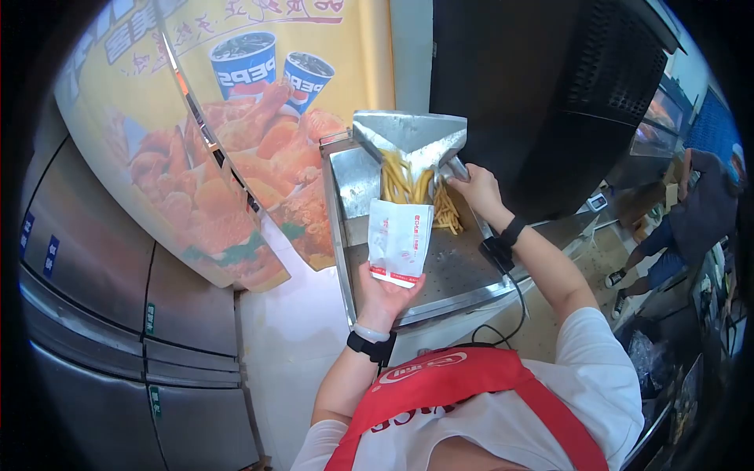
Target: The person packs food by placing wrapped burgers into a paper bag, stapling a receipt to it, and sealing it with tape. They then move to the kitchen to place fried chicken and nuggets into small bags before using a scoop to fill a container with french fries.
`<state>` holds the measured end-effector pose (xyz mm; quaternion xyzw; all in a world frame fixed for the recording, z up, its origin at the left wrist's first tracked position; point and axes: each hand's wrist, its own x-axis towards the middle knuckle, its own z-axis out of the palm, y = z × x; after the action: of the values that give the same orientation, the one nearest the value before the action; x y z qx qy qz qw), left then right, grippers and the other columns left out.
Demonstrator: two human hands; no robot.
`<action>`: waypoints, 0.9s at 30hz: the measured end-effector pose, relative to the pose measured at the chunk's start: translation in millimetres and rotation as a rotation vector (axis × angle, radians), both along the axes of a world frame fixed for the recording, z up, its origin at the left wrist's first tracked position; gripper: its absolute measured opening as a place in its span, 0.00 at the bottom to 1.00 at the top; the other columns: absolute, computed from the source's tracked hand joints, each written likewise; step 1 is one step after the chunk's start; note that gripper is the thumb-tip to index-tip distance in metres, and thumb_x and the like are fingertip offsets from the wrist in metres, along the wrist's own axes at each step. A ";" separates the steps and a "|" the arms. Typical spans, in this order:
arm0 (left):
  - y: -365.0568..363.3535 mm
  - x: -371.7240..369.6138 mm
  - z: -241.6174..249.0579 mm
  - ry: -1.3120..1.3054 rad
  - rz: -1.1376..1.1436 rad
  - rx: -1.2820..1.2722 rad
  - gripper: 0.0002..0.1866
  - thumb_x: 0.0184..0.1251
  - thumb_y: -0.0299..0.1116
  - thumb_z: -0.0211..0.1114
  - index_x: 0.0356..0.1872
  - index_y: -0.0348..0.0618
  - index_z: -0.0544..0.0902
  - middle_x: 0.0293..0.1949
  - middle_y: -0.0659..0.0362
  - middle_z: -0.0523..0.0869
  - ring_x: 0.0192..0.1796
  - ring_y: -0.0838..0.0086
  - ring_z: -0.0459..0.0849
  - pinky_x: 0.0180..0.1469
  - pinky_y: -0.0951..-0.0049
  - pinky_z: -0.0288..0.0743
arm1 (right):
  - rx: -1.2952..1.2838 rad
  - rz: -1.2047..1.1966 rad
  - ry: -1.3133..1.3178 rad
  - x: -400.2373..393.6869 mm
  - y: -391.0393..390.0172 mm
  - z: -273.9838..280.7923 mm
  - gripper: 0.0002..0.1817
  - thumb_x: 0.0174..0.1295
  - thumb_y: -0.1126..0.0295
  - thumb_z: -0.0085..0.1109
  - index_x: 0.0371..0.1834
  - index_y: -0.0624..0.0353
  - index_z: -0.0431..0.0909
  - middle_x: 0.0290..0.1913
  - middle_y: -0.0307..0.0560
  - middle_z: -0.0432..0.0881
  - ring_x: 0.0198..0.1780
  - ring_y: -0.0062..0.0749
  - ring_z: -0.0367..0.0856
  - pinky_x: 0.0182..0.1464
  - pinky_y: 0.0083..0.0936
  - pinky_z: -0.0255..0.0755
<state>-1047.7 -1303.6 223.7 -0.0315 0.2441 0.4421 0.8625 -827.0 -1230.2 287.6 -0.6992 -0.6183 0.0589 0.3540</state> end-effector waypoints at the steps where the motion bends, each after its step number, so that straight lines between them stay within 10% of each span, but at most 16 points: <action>1: 0.9 0.9 0.4 -0.015 -0.003 -0.014 0.27 0.55 0.50 0.41 0.55 0.50 0.65 0.56 0.55 0.68 0.58 0.61 0.64 0.57 0.51 0.54 | -0.007 -0.021 -0.042 0.5 0.6 -0.1 0.15 0.46 0.60 0.60 0.25 0.62 0.73 0.25 0.56 0.77 0.32 0.49 0.76 0.34 0.37 0.69; 12: 5.2 3.0 -0.2 -0.062 0.008 0.090 0.29 0.53 0.52 0.45 0.56 0.53 0.64 0.58 0.57 0.66 0.60 0.59 0.61 0.58 0.42 0.49 | 0.175 0.070 -0.125 -25.0 -25.9 31.4 0.10 0.46 0.65 0.59 0.28 0.58 0.75 0.27 0.55 0.77 0.32 0.48 0.77 0.33 0.35 0.70; 27: -6.1 -30.7 9.6 -0.117 -0.037 0.187 0.27 0.46 0.52 0.52 0.50 0.54 0.69 0.52 0.60 0.70 0.54 0.66 0.66 0.50 0.55 0.59 | 0.517 -0.178 0.087 -28.8 -45.7 84.2 0.13 0.44 0.63 0.59 0.22 0.62 0.72 0.27 0.55 0.75 0.31 0.49 0.75 0.33 0.37 0.69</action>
<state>-1078.4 -1309.6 233.3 0.0280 0.1517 0.4445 0.8824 -855.8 -1275.8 371.8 -0.6338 -0.5332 -0.1021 0.5509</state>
